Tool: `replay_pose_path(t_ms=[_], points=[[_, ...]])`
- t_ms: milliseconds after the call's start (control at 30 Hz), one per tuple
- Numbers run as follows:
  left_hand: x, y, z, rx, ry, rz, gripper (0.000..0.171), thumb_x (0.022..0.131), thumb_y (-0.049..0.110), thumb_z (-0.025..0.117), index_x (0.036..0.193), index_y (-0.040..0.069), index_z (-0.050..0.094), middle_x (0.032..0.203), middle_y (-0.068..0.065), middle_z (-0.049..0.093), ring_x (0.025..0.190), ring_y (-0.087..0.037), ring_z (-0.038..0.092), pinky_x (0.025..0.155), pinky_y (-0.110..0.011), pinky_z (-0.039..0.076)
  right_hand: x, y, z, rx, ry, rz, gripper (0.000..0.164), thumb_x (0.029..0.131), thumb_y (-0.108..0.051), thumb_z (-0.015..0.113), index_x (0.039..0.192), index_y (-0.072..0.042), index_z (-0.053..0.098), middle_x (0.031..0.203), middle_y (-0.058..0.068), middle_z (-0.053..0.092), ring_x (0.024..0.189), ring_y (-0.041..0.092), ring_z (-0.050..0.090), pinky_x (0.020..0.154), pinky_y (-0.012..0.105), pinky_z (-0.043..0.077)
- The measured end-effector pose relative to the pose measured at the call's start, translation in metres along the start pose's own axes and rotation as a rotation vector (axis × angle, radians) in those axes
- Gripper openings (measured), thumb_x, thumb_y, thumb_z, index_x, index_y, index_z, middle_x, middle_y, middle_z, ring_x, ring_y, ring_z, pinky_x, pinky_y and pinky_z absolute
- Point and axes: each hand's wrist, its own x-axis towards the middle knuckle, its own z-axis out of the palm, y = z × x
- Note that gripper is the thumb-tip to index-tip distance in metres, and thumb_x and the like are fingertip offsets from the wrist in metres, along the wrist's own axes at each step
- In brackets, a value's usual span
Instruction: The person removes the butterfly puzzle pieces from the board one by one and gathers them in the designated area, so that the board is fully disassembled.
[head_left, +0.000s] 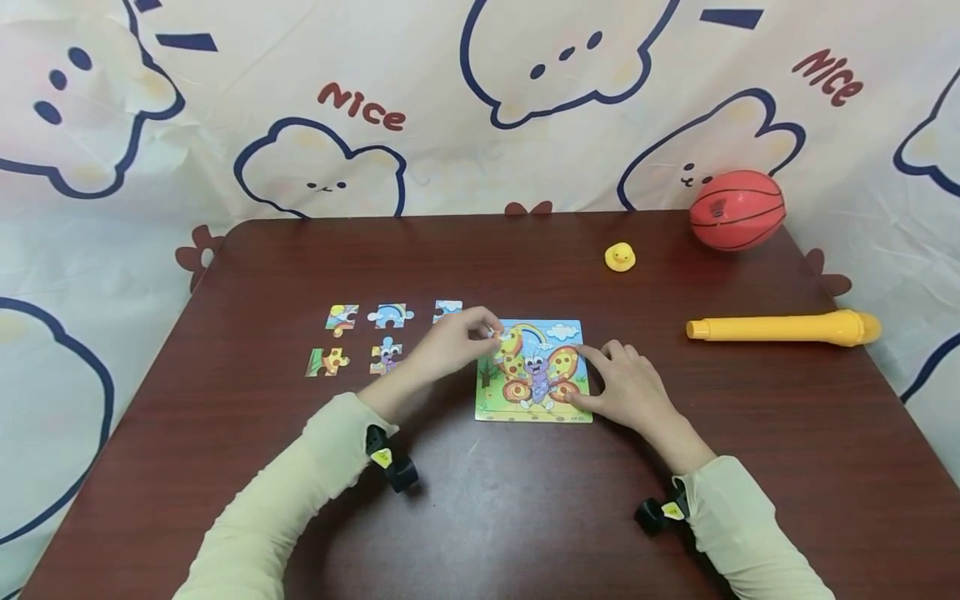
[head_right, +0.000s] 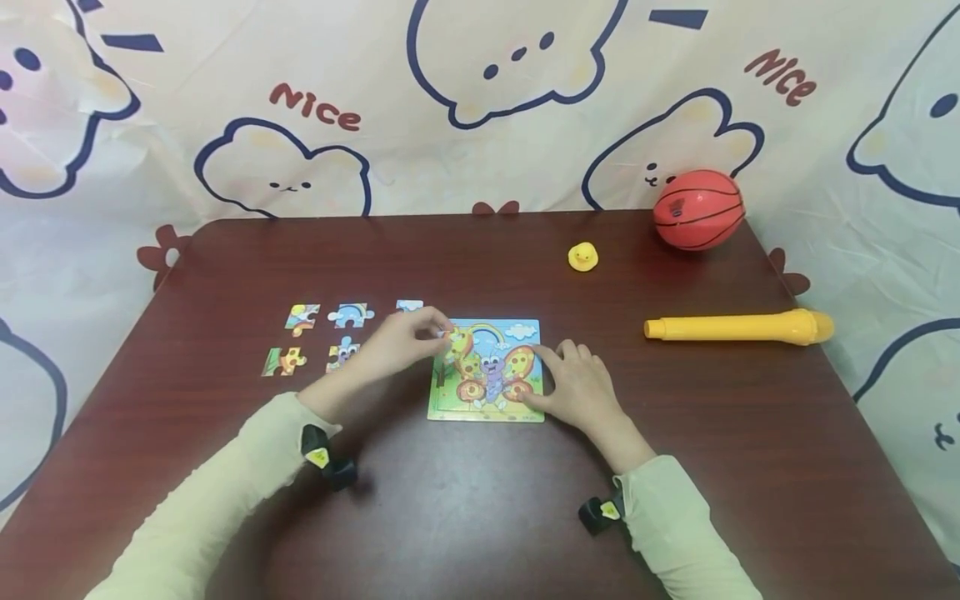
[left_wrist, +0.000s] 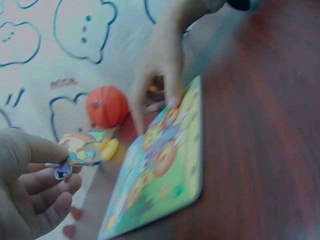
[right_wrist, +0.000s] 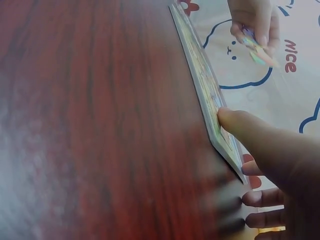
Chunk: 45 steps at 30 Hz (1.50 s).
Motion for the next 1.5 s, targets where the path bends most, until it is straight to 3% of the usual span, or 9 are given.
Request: replay_pose_path(t_ms=[267,467,600,700,900,1200,1500], points=[[-0.012,-0.022,-0.036,-0.009,0.029,-0.058,0.012,0.084,0.014,0.061,0.095,0.010,0.063,0.085,-0.004,0.061,0.077,-0.020,0.054,0.062,-0.031,0.044,-0.001,-0.002,-0.003,-0.011,-0.029,0.014,0.074,0.068,-0.056,0.066,0.127,-0.014,0.050,0.096,0.010,0.048,0.082,0.024,0.043,0.067,0.038,0.038],[-0.014,-0.047,-0.049,-0.013,0.014,-0.137,0.016,0.085,0.014,0.060,0.098,0.005,0.061,0.086,-0.008,0.060,0.071,-0.024,0.054,0.059,-0.031,0.044,-0.004,-0.006,-0.007,-0.007,-0.023,0.009,0.072,0.070,-0.054,0.066,0.127,-0.013,0.050,0.105,0.013,0.051,0.091,0.028,0.046,0.073,0.043,0.039],[-0.016,-0.060,-0.050,-0.006,-0.034,-0.177,0.015,0.085,0.013,0.060,0.097,0.005,0.061,0.081,-0.007,0.060,0.067,-0.022,0.052,0.057,-0.031,0.043,-0.006,-0.010,-0.007,0.024,-0.002,-0.005,0.070,0.070,-0.052,0.067,0.125,-0.012,0.052,0.111,0.014,0.050,0.096,0.030,0.045,0.077,0.046,0.039],[-0.017,-0.066,-0.048,0.028,-0.051,-0.154,0.013,0.084,0.012,0.060,0.095,0.006,0.062,0.079,-0.006,0.060,0.068,-0.019,0.053,0.058,-0.030,0.042,-0.006,-0.014,-0.006,0.051,0.014,-0.020,0.069,0.070,-0.051,0.067,0.124,-0.012,0.052,0.114,0.013,0.049,0.100,0.030,0.044,0.080,0.047,0.039],[-0.019,-0.065,-0.044,0.142,-0.032,-0.100,0.012,0.083,0.010,0.061,0.093,0.005,0.063,0.082,-0.007,0.062,0.072,-0.019,0.054,0.059,-0.029,0.042,-0.005,-0.026,-0.005,0.052,0.036,-0.075,0.068,0.070,-0.052,0.067,0.124,-0.013,0.053,0.119,0.012,0.049,0.105,0.030,0.044,0.081,0.045,0.037],[-0.019,-0.062,-0.042,0.236,-0.016,-0.080,0.015,0.081,0.009,0.063,0.094,0.003,0.062,0.087,-0.009,0.060,0.079,-0.021,0.053,0.067,-0.033,0.042,0.004,-0.042,0.006,0.079,0.078,-0.258,0.056,0.072,-0.049,0.065,0.119,-0.020,0.058,0.116,0.004,0.050,0.105,0.024,0.044,0.079,0.041,0.035],[-0.019,-0.066,-0.037,0.324,0.027,-0.031,0.012,0.079,0.007,0.063,0.090,0.004,0.064,0.086,-0.008,0.056,0.080,-0.022,0.050,0.071,-0.035,0.042,0.020,-0.050,0.009,0.083,0.069,-0.272,0.042,0.078,-0.036,0.064,0.116,-0.020,0.061,0.122,0.007,0.050,0.109,0.026,0.044,0.085,0.044,0.034]])
